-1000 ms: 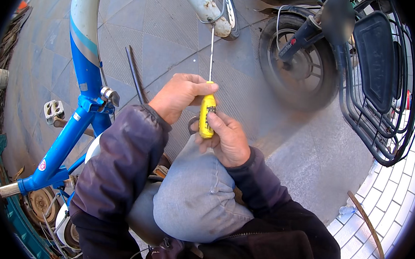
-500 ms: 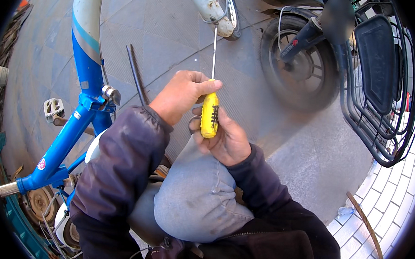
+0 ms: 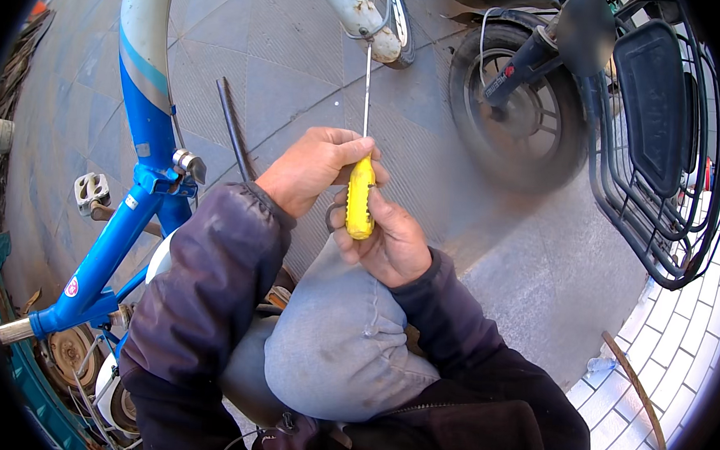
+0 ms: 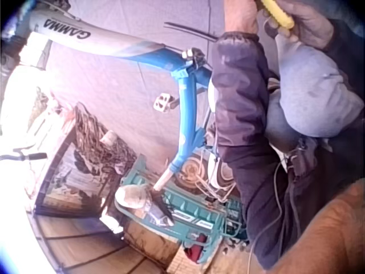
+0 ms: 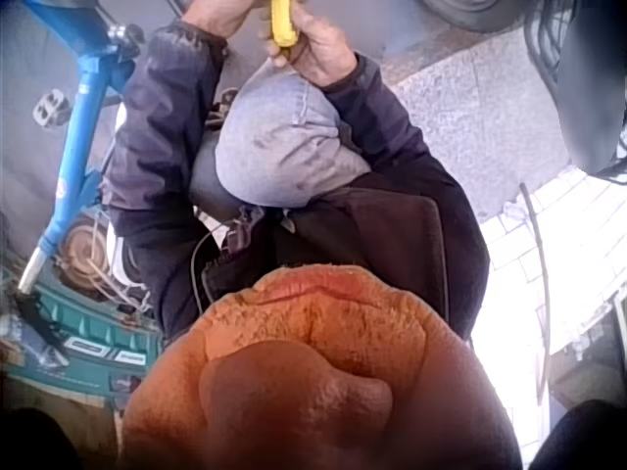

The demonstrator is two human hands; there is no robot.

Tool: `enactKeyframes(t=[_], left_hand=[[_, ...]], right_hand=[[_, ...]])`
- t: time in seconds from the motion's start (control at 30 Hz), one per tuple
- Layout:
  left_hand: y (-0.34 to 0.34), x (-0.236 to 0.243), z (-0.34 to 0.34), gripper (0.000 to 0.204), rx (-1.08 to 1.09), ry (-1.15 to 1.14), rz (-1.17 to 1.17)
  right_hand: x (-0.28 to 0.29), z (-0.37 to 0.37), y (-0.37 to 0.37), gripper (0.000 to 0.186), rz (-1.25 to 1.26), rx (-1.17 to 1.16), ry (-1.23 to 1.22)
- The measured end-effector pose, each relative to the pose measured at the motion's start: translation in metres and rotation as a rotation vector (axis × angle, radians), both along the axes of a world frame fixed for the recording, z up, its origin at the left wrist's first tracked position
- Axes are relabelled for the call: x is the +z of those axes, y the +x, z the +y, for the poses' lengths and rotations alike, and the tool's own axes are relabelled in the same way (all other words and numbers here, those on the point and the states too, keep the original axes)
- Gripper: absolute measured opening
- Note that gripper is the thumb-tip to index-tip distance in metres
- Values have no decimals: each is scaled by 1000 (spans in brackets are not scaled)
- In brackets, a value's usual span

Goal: The person uses a yellow screwdriver to adjust a screw on the bicycle frame. They then switch to a silver wrench to tighten a bolt on the blue bicycle frame near the seat post.

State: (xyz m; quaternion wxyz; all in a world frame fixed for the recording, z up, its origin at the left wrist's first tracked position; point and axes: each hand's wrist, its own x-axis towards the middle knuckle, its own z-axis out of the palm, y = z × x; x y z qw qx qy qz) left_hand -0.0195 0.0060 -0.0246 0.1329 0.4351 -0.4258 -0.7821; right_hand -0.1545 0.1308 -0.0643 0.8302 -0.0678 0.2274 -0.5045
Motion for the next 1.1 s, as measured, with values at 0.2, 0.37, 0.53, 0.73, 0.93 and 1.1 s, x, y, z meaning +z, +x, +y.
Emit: enactKeyframes(t=[0.2,0.37,0.53,0.73,0.93,1.1], left_hand=[[-4,9,2,30,51,-14,-57],[-8,16,2,31,52,-42,-169],[-3,19,3,35,83,-33,-109],[-1,11,4,36,42,-220,-275],[0,1,2,34,36,-120,-185],[3,-4,-1,32,11,59,-15]], right_hand=[[-3,-1,1,44,-148,3,5],[-2,-1,2,46,-165,5,15],[-2,-2,1,47,-180,4,32],[-4,-3,2,46,1,-8,-15],[5,0,0,44,325,-4,53],[13,-1,2,45,506,-23,109]])
